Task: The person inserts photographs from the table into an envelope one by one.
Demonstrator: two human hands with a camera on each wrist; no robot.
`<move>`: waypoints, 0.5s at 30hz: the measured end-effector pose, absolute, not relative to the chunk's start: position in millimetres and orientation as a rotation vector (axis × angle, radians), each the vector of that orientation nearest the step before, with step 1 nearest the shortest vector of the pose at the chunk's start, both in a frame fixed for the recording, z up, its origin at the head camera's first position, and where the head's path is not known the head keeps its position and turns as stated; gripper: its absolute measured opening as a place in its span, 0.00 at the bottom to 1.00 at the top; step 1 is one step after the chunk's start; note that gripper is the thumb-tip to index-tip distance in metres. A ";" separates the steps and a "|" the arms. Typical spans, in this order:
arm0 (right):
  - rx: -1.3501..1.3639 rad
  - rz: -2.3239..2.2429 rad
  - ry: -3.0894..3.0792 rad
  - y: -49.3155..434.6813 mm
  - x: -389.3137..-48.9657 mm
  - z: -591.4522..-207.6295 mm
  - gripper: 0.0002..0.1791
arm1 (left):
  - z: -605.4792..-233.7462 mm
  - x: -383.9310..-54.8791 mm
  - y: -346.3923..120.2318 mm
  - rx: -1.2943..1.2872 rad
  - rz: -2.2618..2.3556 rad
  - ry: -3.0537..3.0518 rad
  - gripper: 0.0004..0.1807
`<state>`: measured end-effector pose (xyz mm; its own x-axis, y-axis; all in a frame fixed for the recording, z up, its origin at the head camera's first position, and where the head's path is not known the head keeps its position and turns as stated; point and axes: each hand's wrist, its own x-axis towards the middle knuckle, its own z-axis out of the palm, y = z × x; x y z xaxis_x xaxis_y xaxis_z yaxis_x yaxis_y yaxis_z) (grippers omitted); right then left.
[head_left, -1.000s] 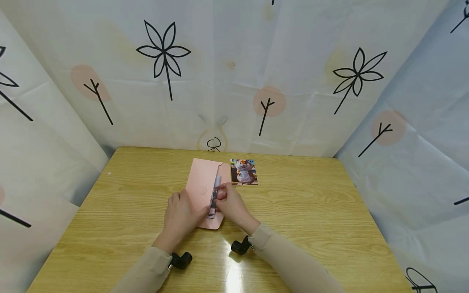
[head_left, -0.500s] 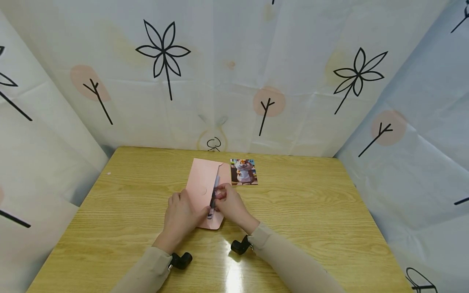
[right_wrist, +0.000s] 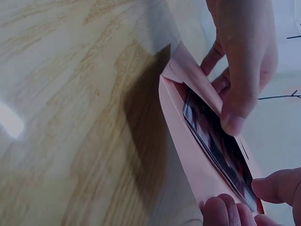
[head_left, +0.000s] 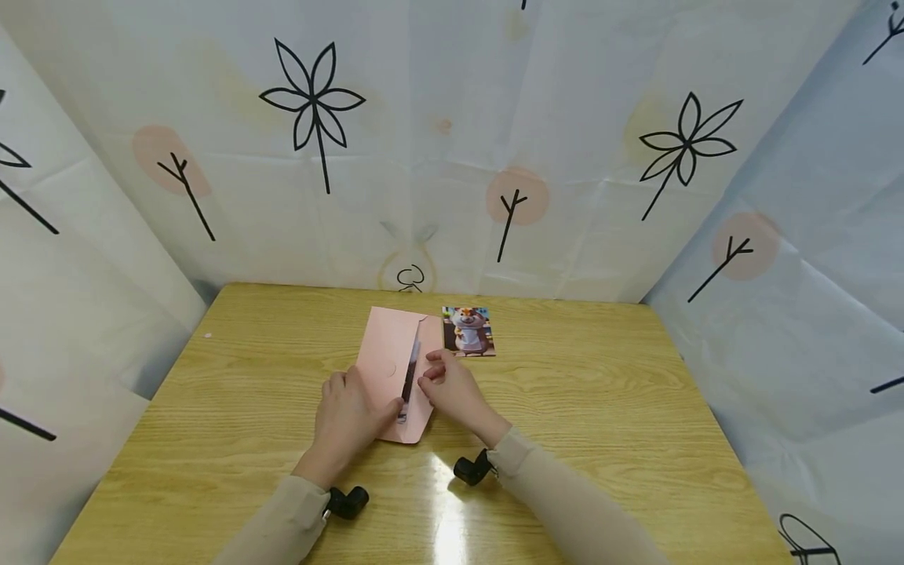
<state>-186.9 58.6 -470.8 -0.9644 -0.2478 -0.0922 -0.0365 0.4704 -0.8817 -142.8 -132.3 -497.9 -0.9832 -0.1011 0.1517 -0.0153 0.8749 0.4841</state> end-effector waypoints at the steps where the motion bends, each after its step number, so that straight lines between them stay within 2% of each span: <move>1: -0.248 -1.498 2.516 60.7 -187.8 -470.1 0.23 | -498.0 -142.9 -132.8 0.094 -0.743 -2.878 0.52; 15: -0.293 -1.652 2.471 90.4 -199.9 -456.9 0.24 | -499.7 -144.1 -135.4 0.118 -0.749 -2.883 0.50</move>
<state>-199.9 90.4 -456.9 -0.9689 -0.2467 -0.0199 -0.0759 0.3727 -0.9248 -144.1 -135.4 -499.7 -0.9841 -0.1162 0.1346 -0.0360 0.8715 0.4890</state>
